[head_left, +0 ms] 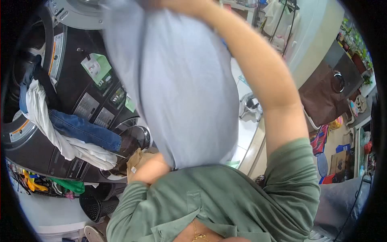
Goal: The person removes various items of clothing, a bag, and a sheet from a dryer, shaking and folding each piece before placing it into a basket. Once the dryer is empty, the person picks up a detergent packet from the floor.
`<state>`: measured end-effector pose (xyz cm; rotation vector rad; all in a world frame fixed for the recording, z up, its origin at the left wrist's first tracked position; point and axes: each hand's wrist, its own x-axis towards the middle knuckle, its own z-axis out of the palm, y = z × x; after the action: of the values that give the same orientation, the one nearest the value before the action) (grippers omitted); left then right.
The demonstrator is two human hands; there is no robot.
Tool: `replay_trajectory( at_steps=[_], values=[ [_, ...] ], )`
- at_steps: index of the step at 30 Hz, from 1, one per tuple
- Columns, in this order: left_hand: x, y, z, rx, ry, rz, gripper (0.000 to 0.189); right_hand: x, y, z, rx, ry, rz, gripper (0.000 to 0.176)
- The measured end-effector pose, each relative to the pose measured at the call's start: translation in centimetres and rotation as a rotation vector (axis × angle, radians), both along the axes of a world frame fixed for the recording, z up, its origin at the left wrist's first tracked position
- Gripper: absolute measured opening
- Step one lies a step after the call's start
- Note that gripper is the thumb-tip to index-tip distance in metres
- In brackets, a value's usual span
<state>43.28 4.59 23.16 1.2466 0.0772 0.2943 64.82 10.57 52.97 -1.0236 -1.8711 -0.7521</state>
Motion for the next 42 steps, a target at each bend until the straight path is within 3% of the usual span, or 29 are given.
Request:
replay_trajectory(
  at_steps=[2, 3, 5, 6, 7, 9, 12, 16, 20, 26, 27, 30, 34, 37, 42],
  values=[
    [-1.1, -0.8, 0.2, 0.219, 0.049, -0.094, 0.032, 3.4, 2.2, -10.3, -0.363, -0.283, -0.646, 0.053],
    [-1.5, -1.0, 0.4, 0.303, 0.065, -0.119, 0.031, 3.8, 2.1, -15.6, -0.544, -0.434, -0.719, 0.061],
    [-2.2, -0.7, 0.9, 0.434, 0.085, -0.143, 0.031, 2.0, -0.6, -24.5, -1.191, -0.205, -0.308, 0.066],
    [-2.6, -0.3, 1.6, 0.489, 0.086, -0.131, 0.031, 1.6, -1.5, -29.2, -1.482, -0.035, 0.169, 0.053],
    [-3.0, 0.5, 2.2, 0.518, 0.088, -0.119, 0.031, 0.7, -2.4, -35.5, -1.598, 0.034, 0.503, 0.045],
    [-5.3, 2.4, 4.7, 0.468, 0.037, -0.051, 0.031, -4.0, -6.0, -39.7, -1.838, 0.548, 0.765, 0.046],
    [-7.9, 5.9, 4.4, 0.144, -0.024, 0.067, 0.031, -9.9, -9.0, -41.3, -1.828, 1.326, 1.004, 0.046],
    [-8.1, 5.6, -6.0, -0.169, 0.167, 0.142, 0.031, -13.0, -10.3, -41.0, -1.693, 1.792, 1.158, 0.048],
    [-14.3, 1.4, -16.5, -0.257, 0.43, 0.318, 0.031, -13.0, -10.4, -41.3, -1.651, 1.937, 1.202, 0.049],
    [-27.0, -3.8, -21.6, -0.634, 0.691, 1.311, 0.041, -13.8, -8.7, -41.9, -1.645, 2.04, 1.228, 0.051],
    [-27.5, -4.6, -22.3, -0.696, 0.719, 1.254, 0.051, -13.9, -8.5, -42.0, -1.654, 2.054, 1.231, 0.051],
    [-22.3, -6.4, -21.2, -1.091, 0.609, 1.156, 0.053, -16.3, -7.3, -42.1, -1.682, 2.107, 1.252, 0.053],
    [-16.9, -4.4, -19.0, -1.309, 0.094, 0.886, 0.054, -21.1, -6.9, -42.8, -1.737, 2.195, 1.255, 0.054],
    [-19.3, -2.9, -18.1, -1.226, -0.062, 1.051, 0.054, -23.0, -7.2, -43.8, -1.813, 2.257, 1.203, 0.056],
    [-25.6, -7.1, -19.7, -1.231, -0.053, 1.355, 0.055, -21.4, -7.7, -46.3, -2.011, 2.327, 0.961, 0.058]
  ],
)
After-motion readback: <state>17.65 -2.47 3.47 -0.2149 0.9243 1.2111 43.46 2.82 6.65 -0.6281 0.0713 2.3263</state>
